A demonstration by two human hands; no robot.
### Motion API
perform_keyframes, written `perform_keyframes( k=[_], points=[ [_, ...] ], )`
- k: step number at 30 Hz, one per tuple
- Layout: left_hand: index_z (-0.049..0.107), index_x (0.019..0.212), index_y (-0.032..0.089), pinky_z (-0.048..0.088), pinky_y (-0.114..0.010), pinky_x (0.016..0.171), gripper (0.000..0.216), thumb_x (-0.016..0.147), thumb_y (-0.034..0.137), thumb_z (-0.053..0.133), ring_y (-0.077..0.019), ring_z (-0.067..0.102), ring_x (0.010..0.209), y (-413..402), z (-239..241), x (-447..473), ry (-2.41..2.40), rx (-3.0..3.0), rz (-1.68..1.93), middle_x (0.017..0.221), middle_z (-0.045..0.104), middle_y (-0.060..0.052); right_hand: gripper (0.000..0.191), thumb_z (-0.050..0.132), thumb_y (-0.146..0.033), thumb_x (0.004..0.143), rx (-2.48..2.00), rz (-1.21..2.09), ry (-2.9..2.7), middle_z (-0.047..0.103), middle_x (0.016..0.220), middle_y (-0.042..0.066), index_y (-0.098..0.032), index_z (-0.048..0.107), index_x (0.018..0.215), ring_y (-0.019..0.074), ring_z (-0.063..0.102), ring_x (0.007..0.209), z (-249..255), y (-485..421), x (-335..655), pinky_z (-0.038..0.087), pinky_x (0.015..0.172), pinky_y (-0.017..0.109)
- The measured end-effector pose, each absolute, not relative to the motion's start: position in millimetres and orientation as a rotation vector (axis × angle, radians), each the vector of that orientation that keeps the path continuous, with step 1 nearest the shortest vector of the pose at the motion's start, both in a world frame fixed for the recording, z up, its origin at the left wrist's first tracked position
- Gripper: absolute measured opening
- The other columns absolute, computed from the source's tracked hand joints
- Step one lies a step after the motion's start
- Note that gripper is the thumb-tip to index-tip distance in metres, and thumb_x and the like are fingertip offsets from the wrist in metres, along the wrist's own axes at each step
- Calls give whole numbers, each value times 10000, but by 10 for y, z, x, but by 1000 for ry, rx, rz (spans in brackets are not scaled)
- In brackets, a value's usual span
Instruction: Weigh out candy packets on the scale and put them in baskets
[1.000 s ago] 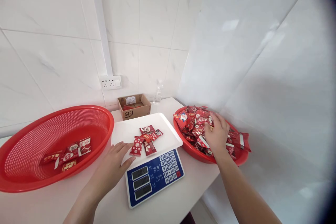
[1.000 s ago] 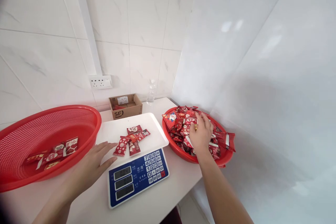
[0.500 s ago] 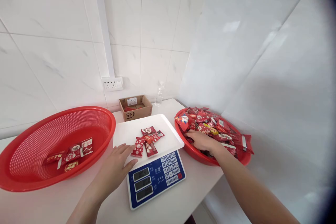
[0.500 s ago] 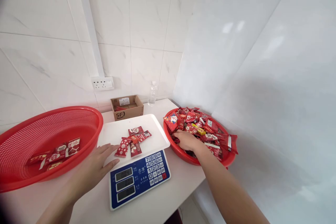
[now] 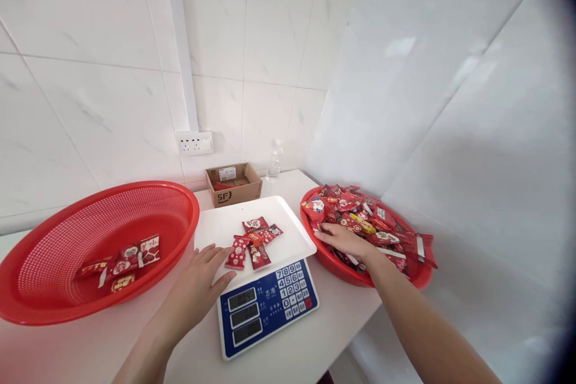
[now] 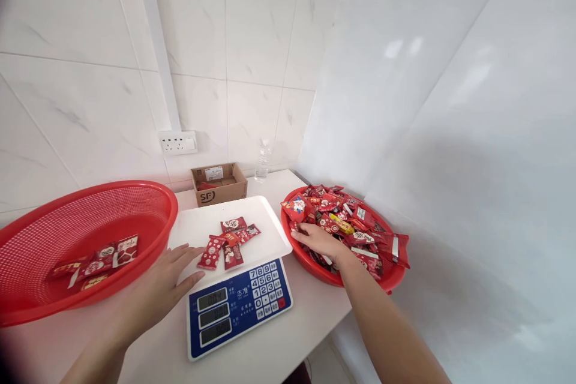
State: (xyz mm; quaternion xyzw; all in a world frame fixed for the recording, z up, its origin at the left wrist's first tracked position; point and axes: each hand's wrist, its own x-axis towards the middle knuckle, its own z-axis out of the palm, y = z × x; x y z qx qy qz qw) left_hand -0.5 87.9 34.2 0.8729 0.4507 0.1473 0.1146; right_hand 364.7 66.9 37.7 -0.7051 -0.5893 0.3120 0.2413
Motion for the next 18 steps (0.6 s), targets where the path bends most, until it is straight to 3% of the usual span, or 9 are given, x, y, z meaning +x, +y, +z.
perform_keyframes(
  k=[5, 11, 15, 18],
  points=[
    [569, 1235, 227, 423, -512, 969, 413, 890, 412, 437, -313, 501, 1215, 881, 323, -24, 1317, 2555, 514, 1250, 609, -98, 346, 567, -519, 723, -1792, 744, -1459, 648, 795, 9, -187, 603, 811, 206, 570, 805, 308, 699, 3698, 462, 749, 348],
    [560, 1247, 223, 390, -515, 1003, 412, 891, 399, 454, -311, 485, 1231, 881, 308, -24, 1294, 2537, 527, 1263, 599, -101, 327, 579, -512, 708, -1783, 644, -1463, 635, 744, 6, -187, 588, 749, 199, 566, 767, 314, 712, 3708, 458, 725, 330],
    [508, 1300, 300, 275, -554, 1071, 440, 872, 401, 516, -321, 306, 1352, 821, 345, 8, 1182, 2570, 411, 1399, 481, -47, 346, 561, -534, 724, -1797, 588, -1440, 660, 765, 23, -193, 598, 770, 217, 594, 791, 257, 723, 3740, 472, 740, 336],
    [503, 1299, 322, 184, -571, 1103, 488, 848, 504, 524, -322, 164, 1400, 790, 357, 49, 1060, 2589, 319, 1450, 414, -5, 354, 577, -543, 714, -1832, 605, -1391, 688, 823, 54, -207, 626, 817, 236, 623, 822, 201, 745, 3777, 485, 761, 342]
  ],
)
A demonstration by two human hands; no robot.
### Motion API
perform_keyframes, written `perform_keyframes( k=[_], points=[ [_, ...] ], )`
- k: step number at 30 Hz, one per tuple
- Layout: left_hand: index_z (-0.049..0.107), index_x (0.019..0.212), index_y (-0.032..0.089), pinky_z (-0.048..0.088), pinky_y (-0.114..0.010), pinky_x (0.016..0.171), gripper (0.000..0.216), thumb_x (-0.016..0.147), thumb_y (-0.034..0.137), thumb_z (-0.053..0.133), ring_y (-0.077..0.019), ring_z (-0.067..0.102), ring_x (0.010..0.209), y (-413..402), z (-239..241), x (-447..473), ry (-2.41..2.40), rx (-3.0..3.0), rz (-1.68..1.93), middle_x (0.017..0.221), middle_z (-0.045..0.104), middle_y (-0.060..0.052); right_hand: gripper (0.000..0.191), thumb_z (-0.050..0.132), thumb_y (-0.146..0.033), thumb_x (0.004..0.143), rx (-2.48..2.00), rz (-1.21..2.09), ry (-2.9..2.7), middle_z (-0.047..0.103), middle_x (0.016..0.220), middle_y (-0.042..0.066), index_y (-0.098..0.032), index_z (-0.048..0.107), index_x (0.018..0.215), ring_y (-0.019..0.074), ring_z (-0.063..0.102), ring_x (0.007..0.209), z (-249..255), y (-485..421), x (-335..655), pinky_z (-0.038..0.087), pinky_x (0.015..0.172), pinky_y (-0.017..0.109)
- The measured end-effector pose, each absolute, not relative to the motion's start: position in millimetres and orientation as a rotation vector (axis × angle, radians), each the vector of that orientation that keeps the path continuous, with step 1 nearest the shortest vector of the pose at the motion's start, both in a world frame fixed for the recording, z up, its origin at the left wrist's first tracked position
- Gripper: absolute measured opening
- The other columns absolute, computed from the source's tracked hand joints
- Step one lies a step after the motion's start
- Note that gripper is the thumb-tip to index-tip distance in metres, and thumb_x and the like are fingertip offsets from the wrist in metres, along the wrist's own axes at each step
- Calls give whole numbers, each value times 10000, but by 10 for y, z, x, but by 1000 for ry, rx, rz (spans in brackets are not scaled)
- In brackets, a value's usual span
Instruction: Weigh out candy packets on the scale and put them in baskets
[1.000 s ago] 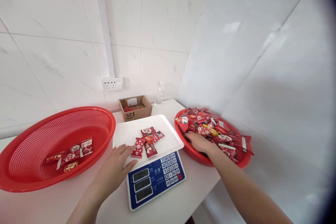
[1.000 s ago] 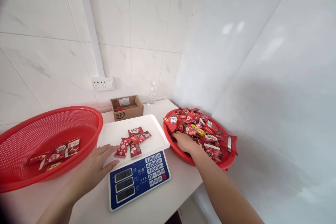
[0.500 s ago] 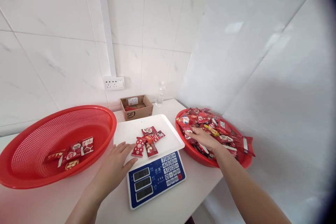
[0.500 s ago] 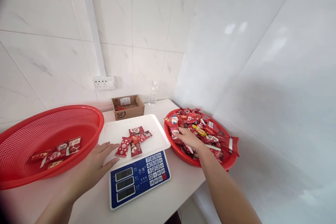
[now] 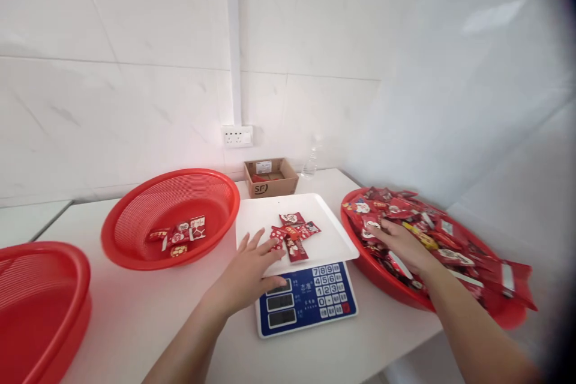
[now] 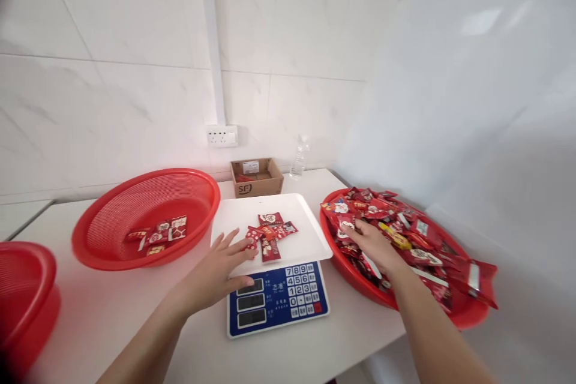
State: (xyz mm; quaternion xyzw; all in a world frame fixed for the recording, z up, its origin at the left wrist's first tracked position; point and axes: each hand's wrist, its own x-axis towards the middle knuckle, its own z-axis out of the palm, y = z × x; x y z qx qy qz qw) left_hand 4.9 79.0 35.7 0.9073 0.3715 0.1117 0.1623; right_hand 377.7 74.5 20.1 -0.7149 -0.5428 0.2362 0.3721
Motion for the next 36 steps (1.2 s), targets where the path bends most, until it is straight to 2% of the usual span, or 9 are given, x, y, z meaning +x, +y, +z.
perform_keyframes(
  k=[3, 5, 10, 15, 19, 24, 29, 36],
  points=[
    [482, 1324, 268, 172, -598, 1095, 583, 834, 583, 484, -339, 166, 1396, 786, 342, 79, 1084, 2586, 311, 1452, 409, -46, 385, 590, -547, 701, -1845, 632, -1356, 702, 867, 61, -219, 643, 896, 244, 642, 837, 188, 744, 3773, 500, 760, 347],
    [472, 1332, 239, 192, -599, 1088, 595, 844, 579, 469, -338, 224, 1380, 785, 326, 91, 1104, 2597, 334, 1442, 418, -80, 395, 577, -550, 709, -1832, 675, -1365, 705, 882, 55, -216, 636, 913, 240, 651, 825, 209, 726, 3747, 510, 741, 344],
    [447, 1339, 222, 281, -530, 1080, 564, 871, 537, 454, -271, 346, 1340, 763, 299, 119, 979, 2640, 399, 1425, 435, -123, 382, 513, -563, 745, -1874, 631, -1444, 704, 876, 58, -203, 602, 835, 251, 653, 839, 274, 700, 3691, 504, 744, 339],
    [454, 1324, 236, 290, -519, 1084, 512, 886, 501, 455, -268, 310, 1358, 743, 372, 60, 1024, 2647, 577, 1432, 429, -106, 351, 437, -538, 777, -2089, 403, -1569, 695, 926, 86, -210, 559, 810, 268, 636, 875, 234, 738, 3685, 477, 786, 363],
    [496, 1276, 232, 348, -511, 1052, 425, 916, 448, 428, -278, 353, 1334, 737, 500, -69, 1145, 2585, 816, 1397, 472, -100, 345, 435, -538, 771, -2099, 347, -1721, 706, 886, 67, -225, 580, 782, 266, 633, 888, 185, 767, 3683, 476, 794, 359],
    [540, 1216, 239, 421, -492, 997, 346, 920, 393, 451, -275, 432, 1279, 716, 615, -178, 1138, 2498, 1050, 1322, 544, -88, 401, 456, -527, 759, -2201, 247, -1637, 696, 1026, 107, -197, 634, 899, 292, 611, 1025, 158, 796, 3715, 467, 851, 376],
    [557, 1202, 231, 429, -508, 989, 324, 904, 340, 493, -285, 491, 1228, 761, 584, -229, 1061, 2528, 941, 1251, 603, -87, 451, 478, -515, 746, -2273, 170, -1563, 660, 1135, 145, -173, 652, 984, 310, 581, 1097, 117, 813, 3762, 452, 898, 395],
    [565, 1185, 231, 441, -525, 984, 321, 869, 286, 550, -291, 501, 1222, 742, 176, -256, 1083, 2510, 797, 1239, 616, -88, 433, 485, -493, 742, -2278, 114, -1548, 672, 1094, 163, -163, 656, 963, 330, 592, 1069, 3, 823, 3864, 452, 895, 431]
  ],
)
